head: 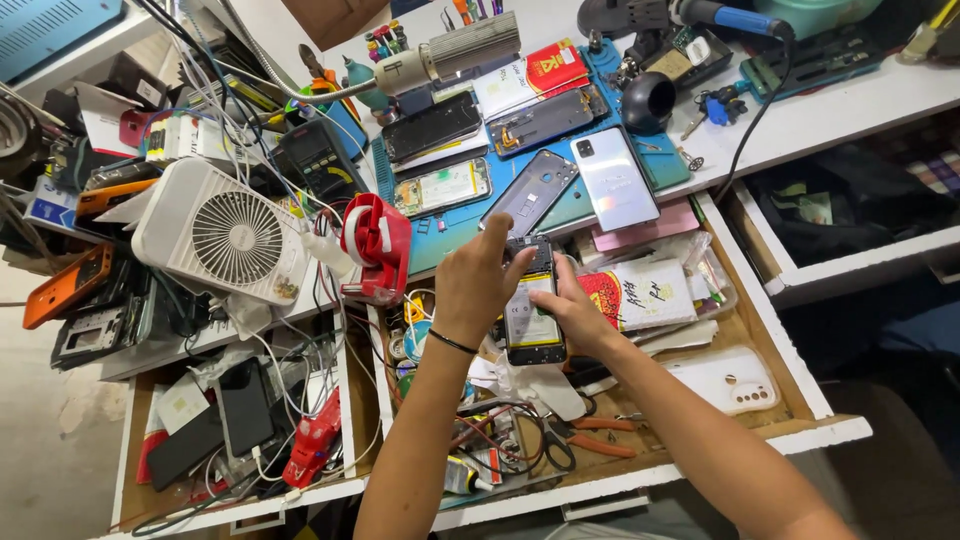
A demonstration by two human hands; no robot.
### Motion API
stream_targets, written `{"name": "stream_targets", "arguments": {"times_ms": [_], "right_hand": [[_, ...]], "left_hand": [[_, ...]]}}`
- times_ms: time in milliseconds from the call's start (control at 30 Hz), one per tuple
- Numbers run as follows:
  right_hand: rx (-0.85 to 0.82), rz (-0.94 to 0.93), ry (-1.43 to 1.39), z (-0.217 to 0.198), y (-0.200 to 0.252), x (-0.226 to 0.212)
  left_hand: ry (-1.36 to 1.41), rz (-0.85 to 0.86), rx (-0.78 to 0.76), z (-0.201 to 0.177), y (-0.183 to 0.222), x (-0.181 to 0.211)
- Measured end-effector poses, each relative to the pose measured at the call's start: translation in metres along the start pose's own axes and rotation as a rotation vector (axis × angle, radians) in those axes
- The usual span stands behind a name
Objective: Inspecting and reassembling internal components of a mobile phone at a repair bench.
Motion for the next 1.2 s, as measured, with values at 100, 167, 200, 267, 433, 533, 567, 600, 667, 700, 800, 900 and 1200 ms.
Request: {"name": "stream_targets", "arguments": {"times_ms": [100, 167, 200, 267, 433, 533, 567, 600, 667, 700, 800, 900, 1200], "right_hand": [[-0.007, -0.003, 0.01, -0.003, -0.005, 0.0], [-0.007, -0.001, 0.001, 0.0, -0.004, -0.001], [-0.011, 0.0, -0.008, 0.002, -0.004, -0.002], [-0.004, 0.006, -0.007, -0.002, -0.001, 0.003], [0.007, 0.004, -0.025, 0.003, 0.001, 0.0], [0.016, -0.015, -0.028, 0.004, -0.005, -0.006], [0.014, -0.019, -0.035, 0.003, -0.006, -0.007], [0.009, -0.023, -0.043, 0.003, -0.007, -0.007], [0.011, -0.026, -0.025, 0.001, -0.007, -0.005], [0.012, -0.028, -0.006, 0.001, -0.008, -0.004], [-0.015, -0.039, 0.067, 0.012, 0.001, -0.025], [-0.01, -0.09, 0.202, 0.028, 0.013, -0.046], [-0.042, -0.191, 0.289, 0.04, 0.022, -0.053]], "left_hand": [[0.142, 0.005, -0.024, 0.0, -0.002, 0.001], [0.089, -0.003, -0.024, -0.003, -0.003, 0.002], [0.034, -0.011, -0.021, -0.004, -0.003, 0.003], [0.093, -0.026, -0.045, -0.003, -0.003, 0.002], [0.076, -0.052, -0.071, -0.011, -0.004, 0.006], [0.369, -0.091, -0.146, -0.01, -0.004, 0.003], [0.382, -0.073, -0.131, -0.008, -0.003, 0.001], [0.393, -0.056, -0.114, -0.007, -0.002, -0.001], [0.418, -0.053, -0.08, -0.01, 0.001, -0.002], [0.444, -0.05, -0.045, -0.012, 0.002, -0.003], [0.541, -0.07, 0.023, -0.021, 0.007, -0.006], [0.636, -0.101, 0.101, -0.027, 0.013, -0.015], [0.932, -0.218, 0.075, -0.009, 0.026, -0.022]]}}
Point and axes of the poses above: each hand's wrist, its own y-axis away from the middle knuckle, its own z-axis out of the palm, x = y × z, the point moved 2 cm from there along -y, towards the middle knuckle, and after that the axes turned 1 degree about z, right-handed, at the moved point
